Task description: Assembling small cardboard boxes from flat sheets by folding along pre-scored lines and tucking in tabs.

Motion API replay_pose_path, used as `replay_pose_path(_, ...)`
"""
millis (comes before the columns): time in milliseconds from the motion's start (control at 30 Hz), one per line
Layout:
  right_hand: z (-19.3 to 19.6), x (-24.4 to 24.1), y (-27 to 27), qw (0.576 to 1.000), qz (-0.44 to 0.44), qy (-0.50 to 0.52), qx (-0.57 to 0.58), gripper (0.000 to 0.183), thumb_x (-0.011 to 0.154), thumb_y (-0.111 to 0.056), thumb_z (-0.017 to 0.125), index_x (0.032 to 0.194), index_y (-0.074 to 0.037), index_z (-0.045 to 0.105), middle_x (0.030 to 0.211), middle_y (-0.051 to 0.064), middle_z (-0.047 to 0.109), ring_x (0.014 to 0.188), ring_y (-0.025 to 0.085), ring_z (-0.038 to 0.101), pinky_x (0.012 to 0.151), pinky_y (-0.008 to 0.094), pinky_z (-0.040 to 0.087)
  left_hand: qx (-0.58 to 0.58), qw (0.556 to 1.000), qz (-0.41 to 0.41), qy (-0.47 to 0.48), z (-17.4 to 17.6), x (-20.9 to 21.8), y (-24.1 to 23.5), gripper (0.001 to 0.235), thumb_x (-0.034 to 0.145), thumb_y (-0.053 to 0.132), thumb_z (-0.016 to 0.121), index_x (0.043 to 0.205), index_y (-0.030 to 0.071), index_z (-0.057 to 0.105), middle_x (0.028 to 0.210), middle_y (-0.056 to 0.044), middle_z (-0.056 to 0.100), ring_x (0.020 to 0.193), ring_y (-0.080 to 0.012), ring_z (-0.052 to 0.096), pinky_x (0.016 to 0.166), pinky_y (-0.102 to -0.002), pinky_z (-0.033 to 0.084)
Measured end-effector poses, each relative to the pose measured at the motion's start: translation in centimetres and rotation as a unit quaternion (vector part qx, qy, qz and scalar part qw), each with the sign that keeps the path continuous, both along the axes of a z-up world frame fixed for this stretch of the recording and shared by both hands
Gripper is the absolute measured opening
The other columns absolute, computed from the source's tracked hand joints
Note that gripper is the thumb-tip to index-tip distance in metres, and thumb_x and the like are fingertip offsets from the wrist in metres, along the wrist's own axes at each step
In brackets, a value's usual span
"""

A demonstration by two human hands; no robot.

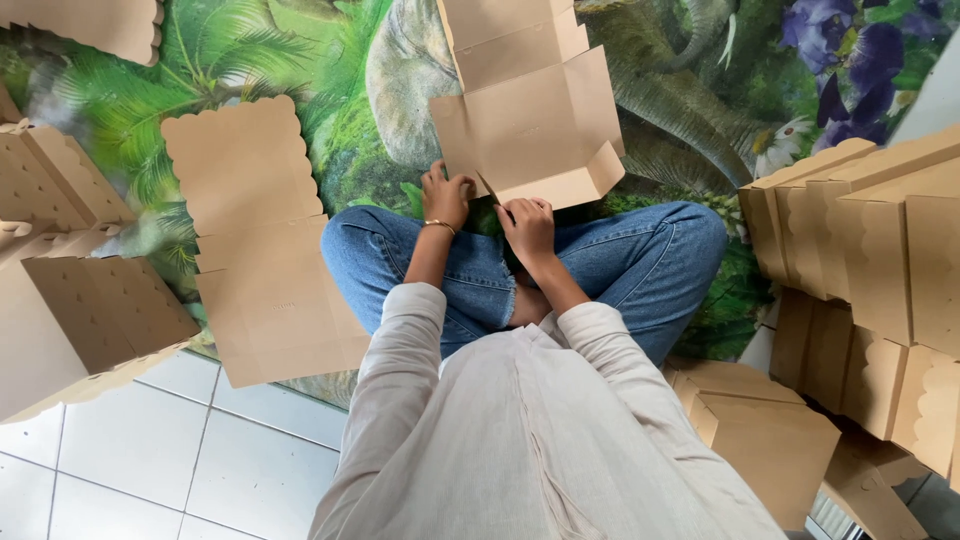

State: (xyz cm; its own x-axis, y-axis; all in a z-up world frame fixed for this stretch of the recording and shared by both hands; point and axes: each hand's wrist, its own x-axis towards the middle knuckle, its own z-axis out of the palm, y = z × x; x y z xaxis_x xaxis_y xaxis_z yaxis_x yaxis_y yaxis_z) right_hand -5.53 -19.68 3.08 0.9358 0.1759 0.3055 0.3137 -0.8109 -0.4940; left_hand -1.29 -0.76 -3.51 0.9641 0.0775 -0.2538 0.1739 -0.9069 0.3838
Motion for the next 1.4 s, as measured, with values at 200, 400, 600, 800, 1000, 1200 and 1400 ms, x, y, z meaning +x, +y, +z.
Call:
replay_pose_path(200, -1.6, 2.6, 2.1, 1.0, -0.017, -0.003, -0.007, 0.021, 0.09, -0.041, 0.07, 0.081, -0.022, 0.067, 0.072, -0.005, 0.063, 0.075, 0.015, 0.067, 0.089, 0.037, 0.045, 0.079, 0.973, -0.178, 0.124, 9.3, -2.3, -5.5, 0.091, 0.078, 0.04, 0.079, 0.153, 0.013, 0.034, 0.163, -0.02, -0.005, 0.152, -0.0304, -0.003, 0.121, -0.057, -0.006)
replay_pose_path(400, 3.8, 4.0, -2.2, 0.991, -0.09, -0.093, -0.041, 0.036, 0.077, -0.023, 0.08, 0.111, -0.024, 0.069, 0.127, 0.006, 0.055, 0.125, 0.03, 0.048, 0.098, 0.052, 0.034, -0.181, 0.971, -0.031, 0.153, 2.7, -0.8, -5.1, 0.071, 0.094, 0.027, 0.034, 0.154, -0.006, 0.015, 0.162, -0.024, -0.005, 0.15, -0.0363, 0.014, 0.123, -0.05, 0.013)
replay_pose_path(600, -1.5, 4.9, -8.7, 0.969, -0.203, 0.044, 0.136, 0.052, 0.093, -0.006, 0.06, 0.143, -0.005, 0.047, 0.11, 0.021, 0.052, 0.102, 0.045, 0.058, 0.085, 0.048, 0.05, -0.158, 0.973, -0.041, 0.161, 4.4, -1.0, -5.0, 0.075, 0.1, 0.048, 0.026, 0.156, -0.001, 0.015, 0.162, -0.021, -0.006, 0.147, -0.0369, 0.022, 0.12, -0.057, 0.008)
replay_pose_path(800, -1.0, 6.1, -8.2, 0.974, -0.191, 0.022, 0.119, 0.047, 0.097, -0.006, 0.047, 0.143, -0.01, 0.049, 0.109, 0.021, 0.063, 0.098, 0.043, 0.065, 0.081, 0.049, 0.054, -0.105, 0.982, -0.058, 0.148, 7.5, -0.9, -5.4, 0.082, 0.102, 0.062, 0.011, 0.155, -0.001, 0.015, 0.162, -0.023, 0.004, 0.134, -0.0414, 0.046, 0.116, -0.065, 0.013)
replay_pose_path(1000, -3.6, 8.6, -9.8, 0.957, -0.255, 0.138, 0.013, 0.012, 0.096, -0.034, 0.056, 0.094, -0.023, 0.059, 0.077, 0.002, 0.071, 0.074, 0.028, 0.072, 0.062, 0.042, 0.057, -0.041, 0.993, -0.037, 0.101, 0.5, -0.4, -6.1, 0.059, 0.101, 0.031, 0.024, 0.149, 0.001, 0.038, 0.16, -0.017, 0.024, 0.14, -0.0309, 0.042, 0.115, -0.058, 0.026)
replay_pose_path(1200, 0.3, 6.7, -10.4, 0.949, -0.182, 0.251, -0.055, 0.023, 0.085, -0.036, 0.062, 0.078, -0.015, 0.069, 0.069, 0.012, 0.068, 0.072, 0.038, 0.069, 0.062, 0.049, 0.057, 0.038, 0.962, -0.119, 0.243, 2.3, -1.1, -2.2, 0.051, 0.095, 0.033, 0.029, 0.132, 0.015, 0.059, 0.154, -0.015, 0.036, 0.136, -0.03, 0.047, 0.111, -0.067, 0.021)
replay_pose_path(1400, 1.6, 3.1, -8.4, 0.957, -0.148, 0.246, -0.031, 0.021, 0.088, -0.026, 0.065, 0.072, -0.012, 0.065, 0.06, 0.008, 0.064, 0.058, 0.03, 0.067, 0.045, 0.037, 0.051, 0.068, 0.989, 0.045, 0.126, 2.6, -1.8, -2.2, 0.042, 0.097, 0.032, 0.037, 0.101, 0.005, 0.068, 0.124, -0.01, 0.053, 0.109, -0.0327, 0.057, 0.089, -0.05, 0.044)
